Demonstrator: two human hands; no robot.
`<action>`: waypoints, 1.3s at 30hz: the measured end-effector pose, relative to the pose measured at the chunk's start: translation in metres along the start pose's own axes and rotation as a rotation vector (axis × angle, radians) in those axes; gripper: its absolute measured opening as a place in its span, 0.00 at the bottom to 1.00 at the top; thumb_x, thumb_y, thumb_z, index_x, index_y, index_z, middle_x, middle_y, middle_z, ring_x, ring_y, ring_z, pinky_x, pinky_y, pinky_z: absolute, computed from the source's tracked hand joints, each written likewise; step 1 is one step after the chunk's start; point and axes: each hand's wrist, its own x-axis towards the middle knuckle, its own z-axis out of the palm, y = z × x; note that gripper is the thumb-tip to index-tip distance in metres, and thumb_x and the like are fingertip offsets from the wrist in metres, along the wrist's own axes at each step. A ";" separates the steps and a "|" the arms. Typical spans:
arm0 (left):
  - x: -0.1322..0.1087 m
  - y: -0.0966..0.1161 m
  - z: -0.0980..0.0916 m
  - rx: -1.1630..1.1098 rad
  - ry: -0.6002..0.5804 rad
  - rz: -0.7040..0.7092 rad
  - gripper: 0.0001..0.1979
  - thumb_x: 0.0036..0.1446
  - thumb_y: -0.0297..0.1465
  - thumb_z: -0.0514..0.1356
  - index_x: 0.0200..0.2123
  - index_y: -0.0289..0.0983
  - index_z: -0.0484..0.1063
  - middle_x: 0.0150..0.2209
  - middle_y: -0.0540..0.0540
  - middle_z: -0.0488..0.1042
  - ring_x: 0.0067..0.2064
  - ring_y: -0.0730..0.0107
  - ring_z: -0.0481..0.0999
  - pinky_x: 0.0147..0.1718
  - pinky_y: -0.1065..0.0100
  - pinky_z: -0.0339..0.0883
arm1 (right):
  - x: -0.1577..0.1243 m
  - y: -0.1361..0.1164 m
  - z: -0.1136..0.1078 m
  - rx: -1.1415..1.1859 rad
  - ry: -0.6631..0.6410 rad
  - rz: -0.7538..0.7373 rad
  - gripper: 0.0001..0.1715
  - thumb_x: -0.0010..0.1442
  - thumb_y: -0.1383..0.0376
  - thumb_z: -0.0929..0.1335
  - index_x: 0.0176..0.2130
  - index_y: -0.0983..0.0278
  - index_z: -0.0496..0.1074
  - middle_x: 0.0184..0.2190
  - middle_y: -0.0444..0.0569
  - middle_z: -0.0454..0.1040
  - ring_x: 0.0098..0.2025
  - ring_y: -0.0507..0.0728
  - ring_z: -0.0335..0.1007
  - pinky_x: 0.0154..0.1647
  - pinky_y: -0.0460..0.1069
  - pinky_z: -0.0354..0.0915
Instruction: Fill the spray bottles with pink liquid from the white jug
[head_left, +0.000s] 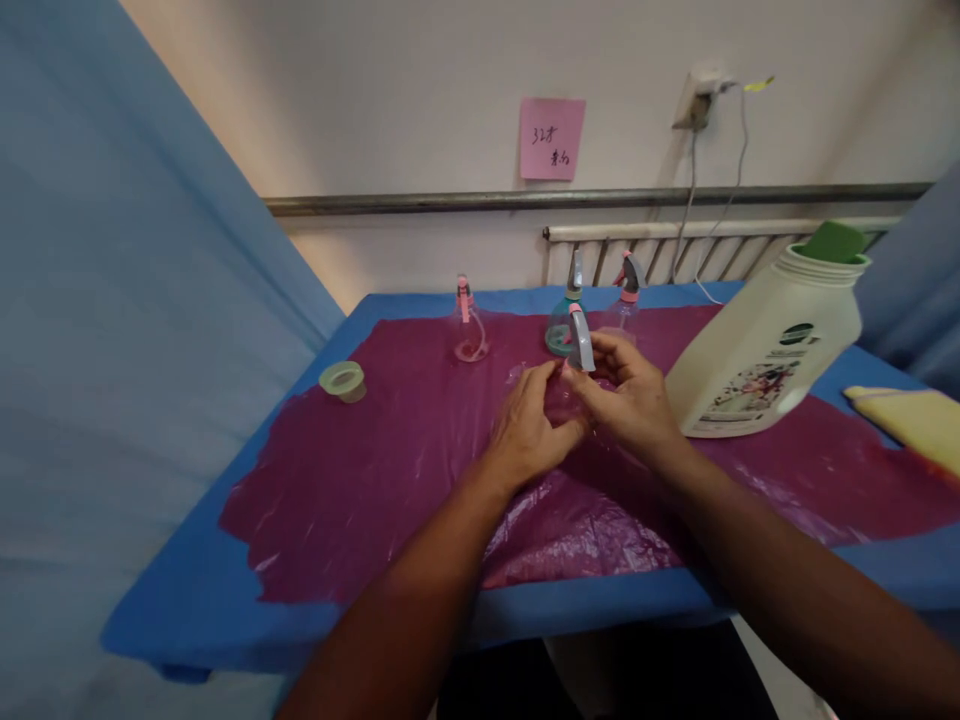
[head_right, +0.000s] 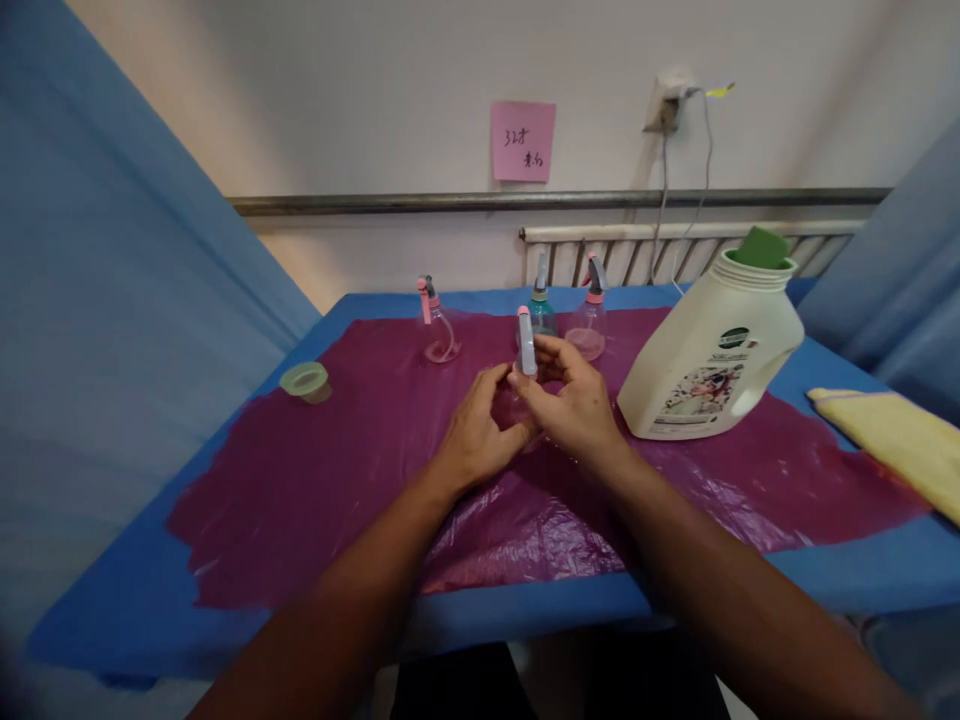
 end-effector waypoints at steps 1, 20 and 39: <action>0.001 0.000 -0.001 0.003 -0.004 0.011 0.36 0.63 0.37 0.77 0.69 0.41 0.70 0.66 0.35 0.78 0.67 0.44 0.80 0.67 0.44 0.74 | -0.003 0.002 0.000 0.033 0.004 0.013 0.30 0.64 0.52 0.83 0.61 0.56 0.80 0.53 0.51 0.88 0.50 0.63 0.87 0.57 0.62 0.83; 0.004 0.012 -0.006 -0.170 -0.092 -0.108 0.25 0.64 0.36 0.73 0.63 0.43 0.77 0.58 0.42 0.83 0.58 0.54 0.85 0.62 0.54 0.78 | -0.013 0.001 -0.007 -0.026 -0.117 0.003 0.48 0.71 0.61 0.76 0.82 0.49 0.62 0.68 0.54 0.80 0.69 0.66 0.80 0.77 0.67 0.73; 0.002 0.013 -0.003 -0.192 -0.102 -0.133 0.25 0.64 0.35 0.73 0.62 0.41 0.75 0.59 0.40 0.83 0.58 0.53 0.85 0.60 0.53 0.80 | -0.016 0.006 -0.007 -0.104 -0.049 -0.054 0.47 0.71 0.58 0.76 0.81 0.50 0.60 0.70 0.56 0.77 0.69 0.67 0.79 0.76 0.68 0.73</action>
